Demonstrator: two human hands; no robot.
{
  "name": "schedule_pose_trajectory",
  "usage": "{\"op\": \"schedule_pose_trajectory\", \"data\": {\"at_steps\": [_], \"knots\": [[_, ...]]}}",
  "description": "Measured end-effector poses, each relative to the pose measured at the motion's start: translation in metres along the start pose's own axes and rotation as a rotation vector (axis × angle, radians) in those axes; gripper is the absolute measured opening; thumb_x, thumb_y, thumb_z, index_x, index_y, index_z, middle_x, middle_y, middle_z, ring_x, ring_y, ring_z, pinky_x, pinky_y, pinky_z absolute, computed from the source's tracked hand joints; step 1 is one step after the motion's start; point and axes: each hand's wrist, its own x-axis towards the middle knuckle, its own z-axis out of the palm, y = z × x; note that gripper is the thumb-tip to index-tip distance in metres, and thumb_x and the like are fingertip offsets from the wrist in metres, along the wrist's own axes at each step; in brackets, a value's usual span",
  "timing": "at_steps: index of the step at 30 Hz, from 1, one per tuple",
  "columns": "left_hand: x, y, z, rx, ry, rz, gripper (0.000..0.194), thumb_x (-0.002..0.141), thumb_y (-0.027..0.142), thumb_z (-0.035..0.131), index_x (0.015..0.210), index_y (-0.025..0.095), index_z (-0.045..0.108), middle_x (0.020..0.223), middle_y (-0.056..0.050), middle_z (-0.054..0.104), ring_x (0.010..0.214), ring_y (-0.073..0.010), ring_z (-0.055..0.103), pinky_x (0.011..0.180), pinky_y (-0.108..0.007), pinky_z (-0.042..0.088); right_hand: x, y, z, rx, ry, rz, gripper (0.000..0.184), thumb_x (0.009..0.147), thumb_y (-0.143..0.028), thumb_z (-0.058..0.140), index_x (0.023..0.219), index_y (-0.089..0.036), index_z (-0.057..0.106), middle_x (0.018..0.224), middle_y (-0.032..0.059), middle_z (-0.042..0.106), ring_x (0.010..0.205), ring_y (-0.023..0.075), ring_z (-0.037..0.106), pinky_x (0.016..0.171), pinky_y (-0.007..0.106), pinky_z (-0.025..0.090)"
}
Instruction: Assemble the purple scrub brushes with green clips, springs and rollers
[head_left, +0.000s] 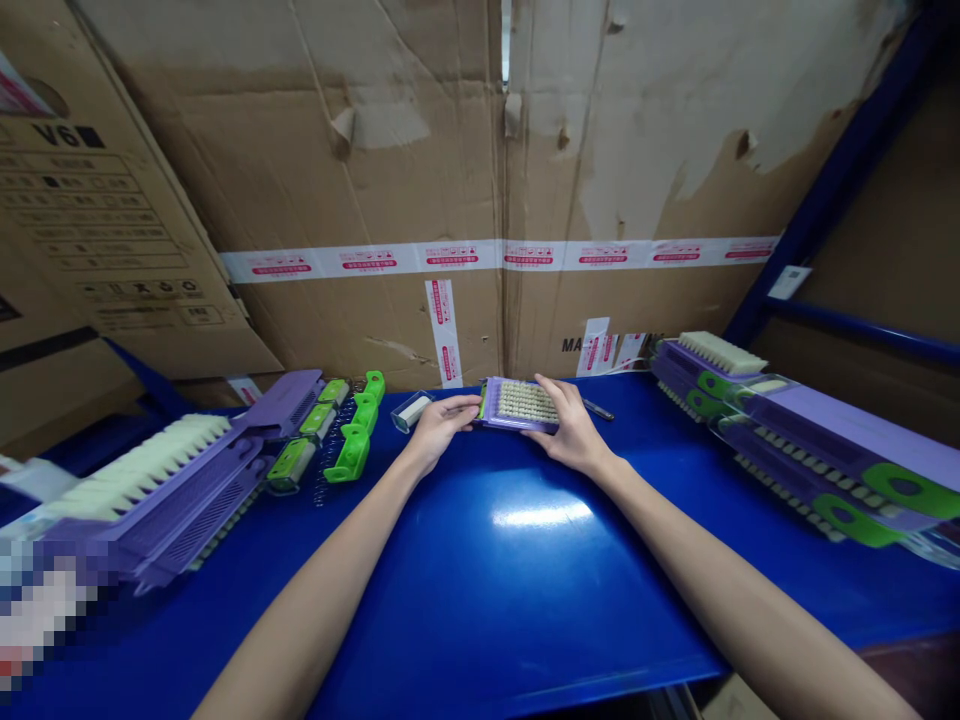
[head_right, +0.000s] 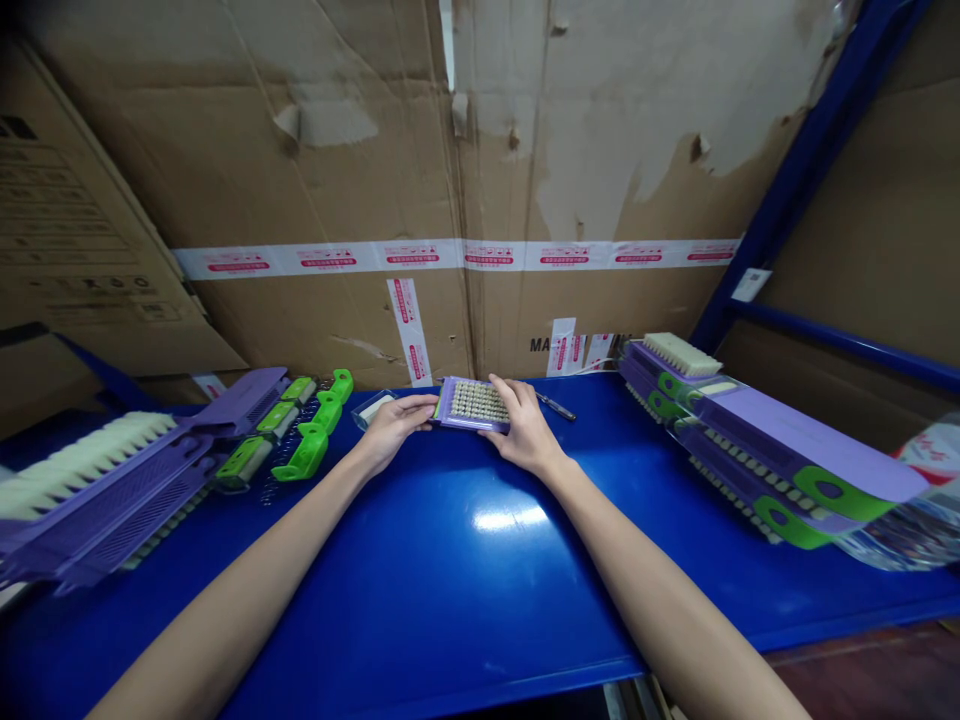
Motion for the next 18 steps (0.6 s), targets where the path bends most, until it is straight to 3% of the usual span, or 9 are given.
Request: {"op": "schedule_pose_trajectory", "data": {"at_steps": [3,9,13,18], "knots": [[-0.002,0.006,0.000,0.060,-0.006,0.013,0.040,0.057,0.041,0.080,0.090,0.019,0.073,0.086,-0.006,0.072,0.072,-0.0165,0.061,0.064,-0.028,0.047,-0.001,0.000,0.000,0.012,0.005,-0.006,0.084,0.074,-0.030,0.070,0.144,-0.024,0.024,0.127,0.0142,0.047,0.115,0.0306,0.045,0.098,0.053,0.042],[-0.005,0.009,0.005,0.096,-0.126,0.010,0.037,0.065,0.044,0.073,0.090,0.016,0.073,0.093,-0.008,0.070,0.081,-0.0192,0.060,0.066,-0.028,0.045,0.000,-0.002,0.002,0.030,0.017,-0.013,0.083,0.075,-0.030,0.070,0.144,-0.024,0.024,0.127,0.0142,0.047,0.115,0.0302,0.045,0.098,0.053,0.041],[-0.006,0.006,0.010,-0.053,-0.058,-0.006,0.044,0.067,0.045,0.071,0.100,0.017,0.063,0.090,-0.005,0.067,0.082,-0.0173,0.061,0.068,-0.028,0.047,0.001,0.000,0.003,0.036,0.033,-0.008,0.083,0.074,-0.031,0.070,0.144,-0.023,0.024,0.128,0.0144,0.046,0.116,0.0296,0.045,0.099,0.051,0.041],[-0.010,0.010,0.017,-0.020,0.020,0.032,0.060,0.057,0.037,0.079,0.105,0.018,0.048,0.084,-0.001,0.064,0.075,-0.0140,0.063,0.070,-0.028,0.049,0.001,0.003,0.001,-0.019,-0.008,0.027,0.085,0.076,-0.033,0.067,0.145,-0.022,0.020,0.128,0.0151,0.046,0.117,0.0308,0.045,0.100,0.053,0.039]]}}
